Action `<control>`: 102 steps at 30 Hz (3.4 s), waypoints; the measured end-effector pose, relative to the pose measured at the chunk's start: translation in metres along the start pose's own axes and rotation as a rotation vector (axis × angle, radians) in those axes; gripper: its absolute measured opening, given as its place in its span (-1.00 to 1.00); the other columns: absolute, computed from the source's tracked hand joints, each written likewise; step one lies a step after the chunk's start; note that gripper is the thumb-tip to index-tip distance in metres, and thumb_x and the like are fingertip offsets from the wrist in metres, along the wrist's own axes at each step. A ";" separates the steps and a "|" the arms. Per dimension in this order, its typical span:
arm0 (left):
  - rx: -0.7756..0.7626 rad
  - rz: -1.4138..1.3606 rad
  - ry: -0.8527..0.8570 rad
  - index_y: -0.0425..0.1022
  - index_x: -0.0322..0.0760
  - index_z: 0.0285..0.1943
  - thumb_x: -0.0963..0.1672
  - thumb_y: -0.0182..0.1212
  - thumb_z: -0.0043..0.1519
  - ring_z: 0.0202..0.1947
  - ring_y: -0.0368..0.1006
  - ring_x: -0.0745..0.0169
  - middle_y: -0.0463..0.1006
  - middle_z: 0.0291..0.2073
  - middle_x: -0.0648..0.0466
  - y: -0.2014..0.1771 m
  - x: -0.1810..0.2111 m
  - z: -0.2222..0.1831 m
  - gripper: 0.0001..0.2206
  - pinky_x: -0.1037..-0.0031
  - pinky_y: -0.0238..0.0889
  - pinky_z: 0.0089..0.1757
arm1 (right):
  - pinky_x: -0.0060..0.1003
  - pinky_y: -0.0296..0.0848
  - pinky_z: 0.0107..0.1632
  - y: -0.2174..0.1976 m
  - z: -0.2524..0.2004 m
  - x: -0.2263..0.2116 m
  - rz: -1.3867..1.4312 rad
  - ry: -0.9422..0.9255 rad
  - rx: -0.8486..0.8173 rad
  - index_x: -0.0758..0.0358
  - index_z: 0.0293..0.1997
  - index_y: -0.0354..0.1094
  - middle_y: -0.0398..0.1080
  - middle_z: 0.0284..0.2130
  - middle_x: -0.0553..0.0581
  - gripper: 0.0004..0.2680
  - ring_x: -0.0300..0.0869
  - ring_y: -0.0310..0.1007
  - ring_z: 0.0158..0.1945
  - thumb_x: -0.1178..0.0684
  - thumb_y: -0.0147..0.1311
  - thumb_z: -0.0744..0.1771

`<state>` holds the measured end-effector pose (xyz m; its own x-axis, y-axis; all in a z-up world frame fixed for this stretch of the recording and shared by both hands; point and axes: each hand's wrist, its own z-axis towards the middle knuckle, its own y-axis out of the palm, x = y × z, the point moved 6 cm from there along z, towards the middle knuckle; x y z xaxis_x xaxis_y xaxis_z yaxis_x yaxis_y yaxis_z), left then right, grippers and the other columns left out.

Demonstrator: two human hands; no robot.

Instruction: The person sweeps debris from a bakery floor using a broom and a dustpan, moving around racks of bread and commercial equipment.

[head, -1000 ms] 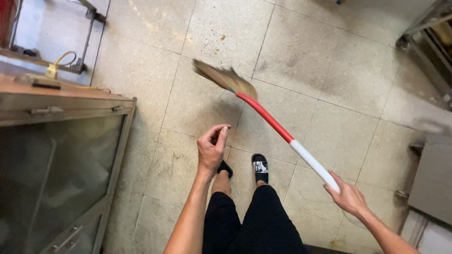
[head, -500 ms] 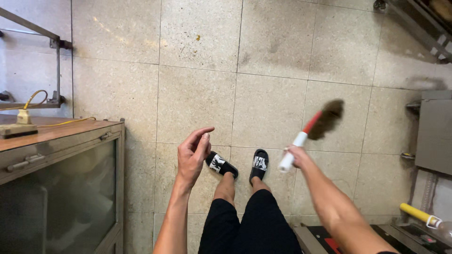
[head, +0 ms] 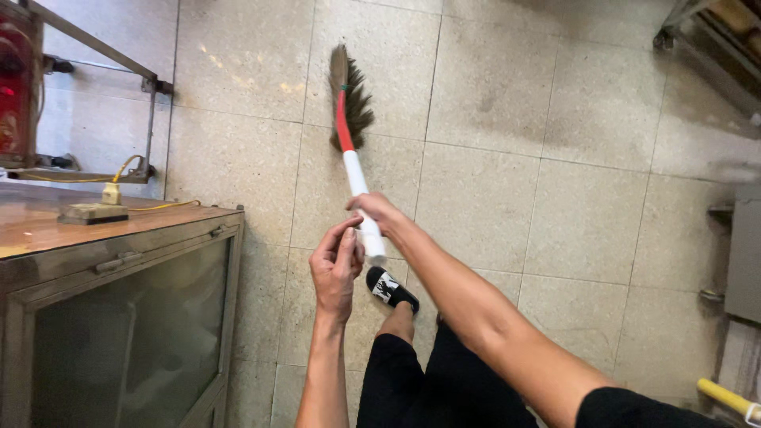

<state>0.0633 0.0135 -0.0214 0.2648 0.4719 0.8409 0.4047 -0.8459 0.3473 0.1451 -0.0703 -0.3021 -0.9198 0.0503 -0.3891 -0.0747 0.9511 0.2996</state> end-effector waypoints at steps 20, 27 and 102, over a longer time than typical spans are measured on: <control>0.334 0.247 0.114 0.48 -0.38 0.16 -0.12 0.00 0.42 -0.62 0.25 0.49 0.43 -0.56 0.13 0.042 0.029 0.112 -0.74 0.62 0.12 -0.54 | -0.17 0.40 -0.49 -0.467 -0.123 -0.090 -0.036 0.093 0.741 0.49 -0.15 0.25 0.33 -0.55 0.14 -0.84 -0.12 0.37 -0.58 0.28 0.10 0.26; 0.347 0.228 0.119 0.44 -0.42 0.26 -0.18 0.04 0.39 -0.58 0.32 0.46 0.49 -0.48 0.08 0.123 0.037 0.165 -0.70 0.59 0.20 -0.52 | -0.07 0.50 -0.57 -0.244 0.027 -0.098 -0.329 0.031 0.528 0.47 0.22 -0.06 0.43 -0.35 0.37 -0.51 0.00 0.51 -0.54 0.28 0.08 0.19; 0.099 -0.165 0.450 0.40 -0.40 0.28 0.21 -0.47 0.39 -0.55 0.30 0.26 0.43 -0.55 0.05 0.349 0.524 0.940 -0.27 0.43 0.22 -0.43 | -0.18 0.36 -0.55 -0.140 0.289 -1.141 -0.403 -0.056 0.265 0.27 -0.11 0.28 0.30 -0.59 0.09 -0.76 -0.15 0.29 -0.63 -0.01 0.18 0.27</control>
<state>1.1657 0.1992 0.1503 -0.2053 0.4249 0.8816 0.4967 -0.7310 0.4680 1.3161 -0.1728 -0.1517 -0.8148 -0.3287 -0.4775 -0.3137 0.9427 -0.1137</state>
